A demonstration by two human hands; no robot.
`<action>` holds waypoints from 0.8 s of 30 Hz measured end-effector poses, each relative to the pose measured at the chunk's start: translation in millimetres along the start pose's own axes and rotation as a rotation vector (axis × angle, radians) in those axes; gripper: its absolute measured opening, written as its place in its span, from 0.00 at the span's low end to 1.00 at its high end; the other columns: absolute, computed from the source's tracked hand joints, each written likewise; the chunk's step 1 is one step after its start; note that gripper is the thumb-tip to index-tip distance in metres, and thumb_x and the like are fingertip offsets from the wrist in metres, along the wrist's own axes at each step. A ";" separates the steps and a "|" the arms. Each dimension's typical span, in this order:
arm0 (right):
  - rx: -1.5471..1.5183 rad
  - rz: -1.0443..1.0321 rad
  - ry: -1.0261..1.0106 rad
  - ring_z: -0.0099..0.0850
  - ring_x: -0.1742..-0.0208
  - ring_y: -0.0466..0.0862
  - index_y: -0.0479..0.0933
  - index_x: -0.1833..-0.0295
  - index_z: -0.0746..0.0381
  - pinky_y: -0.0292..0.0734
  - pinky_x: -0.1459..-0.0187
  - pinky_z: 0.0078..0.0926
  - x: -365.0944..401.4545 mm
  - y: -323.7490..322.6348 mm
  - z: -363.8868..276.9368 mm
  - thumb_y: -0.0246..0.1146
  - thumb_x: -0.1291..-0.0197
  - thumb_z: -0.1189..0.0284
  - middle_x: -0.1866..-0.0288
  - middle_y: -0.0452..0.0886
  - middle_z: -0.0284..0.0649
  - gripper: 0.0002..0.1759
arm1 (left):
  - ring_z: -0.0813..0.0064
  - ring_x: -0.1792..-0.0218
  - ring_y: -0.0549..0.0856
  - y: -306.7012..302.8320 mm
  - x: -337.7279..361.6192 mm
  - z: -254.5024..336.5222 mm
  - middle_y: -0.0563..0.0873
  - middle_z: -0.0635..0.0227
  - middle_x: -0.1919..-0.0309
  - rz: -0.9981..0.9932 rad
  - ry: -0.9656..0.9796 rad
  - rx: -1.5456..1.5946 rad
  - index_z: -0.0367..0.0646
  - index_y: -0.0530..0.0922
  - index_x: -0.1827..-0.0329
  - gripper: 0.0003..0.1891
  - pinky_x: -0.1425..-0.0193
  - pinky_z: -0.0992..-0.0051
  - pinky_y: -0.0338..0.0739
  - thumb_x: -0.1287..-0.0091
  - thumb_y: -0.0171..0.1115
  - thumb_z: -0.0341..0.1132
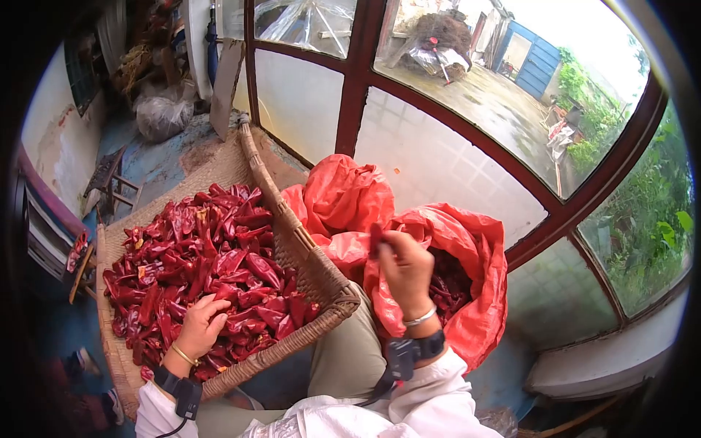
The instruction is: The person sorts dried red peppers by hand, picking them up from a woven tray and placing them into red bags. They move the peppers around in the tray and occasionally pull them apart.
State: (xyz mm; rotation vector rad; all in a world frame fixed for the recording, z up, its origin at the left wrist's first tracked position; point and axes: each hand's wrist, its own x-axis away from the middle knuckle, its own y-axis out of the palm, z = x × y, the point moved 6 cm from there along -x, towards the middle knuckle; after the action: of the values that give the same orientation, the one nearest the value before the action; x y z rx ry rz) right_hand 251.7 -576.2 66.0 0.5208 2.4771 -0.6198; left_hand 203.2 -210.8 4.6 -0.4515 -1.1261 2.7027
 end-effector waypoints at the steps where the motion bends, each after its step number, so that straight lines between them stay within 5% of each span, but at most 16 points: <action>1: 0.167 0.025 0.041 0.34 0.73 0.83 0.78 0.62 0.64 0.77 0.71 0.26 4.2 -23.1 24.2 0.64 0.48 0.78 0.73 0.81 0.43 0.07 | 0.51 0.53 0.80 -1.0 -0.1 1.5 0.79 0.47 0.53 0.002 -0.009 0.012 0.39 0.80 0.54 0.12 0.48 0.66 0.75 0.41 0.61 0.30; 4: 0.756 0.102 0.079 0.38 0.71 0.83 0.78 0.63 0.61 0.78 0.68 0.34 26.2 -76.0 76.0 0.64 0.48 0.73 0.73 0.82 0.42 0.07 | 0.51 0.54 0.81 -4.1 -1.5 5.3 0.80 0.47 0.54 0.011 -0.029 0.025 0.39 0.80 0.54 0.12 0.50 0.66 0.75 0.41 0.62 0.29; 7: 1.025 0.031 0.320 0.42 0.68 0.83 0.79 0.62 0.60 0.77 0.63 0.40 58.3 -100.9 124.2 0.64 0.48 0.68 0.71 0.81 0.43 0.09 | 0.54 0.55 0.81 -0.3 -1.4 3.3 0.81 0.50 0.57 0.050 -0.014 0.013 0.38 0.80 0.56 0.11 0.50 0.67 0.75 0.42 0.61 0.28; 10: 1.150 -0.040 0.307 0.42 0.64 0.82 0.79 0.60 0.58 0.77 0.61 0.40 75.2 -103.6 145.0 0.65 0.49 0.66 0.68 0.81 0.44 0.11 | 0.58 0.56 0.83 -4.5 -2.4 7.6 0.83 0.54 0.60 0.096 0.003 0.047 0.37 0.81 0.58 0.10 0.52 0.69 0.75 0.42 0.59 0.25; 14: 0.744 -0.006 0.173 0.41 0.63 0.81 0.78 0.58 0.59 0.75 0.64 0.35 42.9 -75.4 100.1 0.64 0.49 0.71 0.66 0.79 0.44 0.11 | 0.67 0.63 0.85 -5.7 -3.9 2.8 0.83 0.58 0.62 0.112 0.011 0.061 0.36 0.81 0.57 0.11 0.59 0.75 0.78 0.40 0.54 0.19; 16: 0.615 -0.113 0.003 0.42 0.66 0.80 0.77 0.59 0.61 0.75 0.65 0.34 19.0 -37.0 50.2 0.64 0.49 0.76 0.67 0.79 0.43 0.10 | 0.77 0.67 0.85 -3.0 -2.5 -4.6 0.82 0.63 0.59 0.101 -0.091 0.258 0.35 0.80 0.54 0.12 0.63 0.81 0.79 0.37 0.50 0.18; 18: 0.436 -0.165 -0.226 0.42 0.65 0.80 0.77 0.59 0.63 0.75 0.64 0.34 7.2 7.0 -10.5 0.64 0.52 0.79 0.67 0.79 0.44 0.12 | 0.76 0.66 0.85 -4.4 -1.9 -5.3 0.82 0.62 0.60 0.113 -0.137 0.282 0.35 0.80 0.54 0.12 0.63 0.81 0.79 0.38 0.51 0.18; 20: 0.266 -0.301 -0.379 0.41 0.63 0.81 0.77 0.60 0.62 0.77 0.63 0.34 8.8 53.4 -59.0 0.64 0.54 0.79 0.67 0.79 0.41 0.12 | 0.75 0.64 0.85 -1.6 -0.3 -18.3 0.83 0.61 0.59 0.126 -0.087 0.214 0.36 0.80 0.54 0.12 0.60 0.80 0.79 0.38 0.54 0.19; 21: 0.252 -0.418 -0.521 0.39 0.64 0.80 0.76 0.63 0.60 0.77 0.64 0.35 12.5 77.9 -86.0 0.64 0.55 0.77 0.68 0.78 0.40 0.11 | 0.63 0.62 0.85 -7.5 -2.5 -9.7 0.84 0.58 0.62 0.175 -0.052 0.177 0.39 0.80 0.55 0.11 0.57 0.73 0.78 0.42 0.59 0.23; 24: 0.409 -1.076 -0.601 0.39 0.60 0.81 0.75 0.54 0.57 0.78 0.60 0.35 45.7 157.4 -103.0 0.64 0.51 0.68 0.60 0.78 0.39 0.17 | 0.61 0.61 0.84 -12.9 -3.6 -1.7 0.84 0.57 0.61 0.209 -0.021 0.107 0.39 0.80 0.56 0.11 0.57 0.72 0.78 0.42 0.59 0.23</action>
State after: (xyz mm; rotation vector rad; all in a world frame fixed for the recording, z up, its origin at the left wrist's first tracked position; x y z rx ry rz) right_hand 249.7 -382.6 67.4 -0.8409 1.8676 -1.4324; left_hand 207.8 -201.7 13.4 -0.5530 -0.9839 2.9362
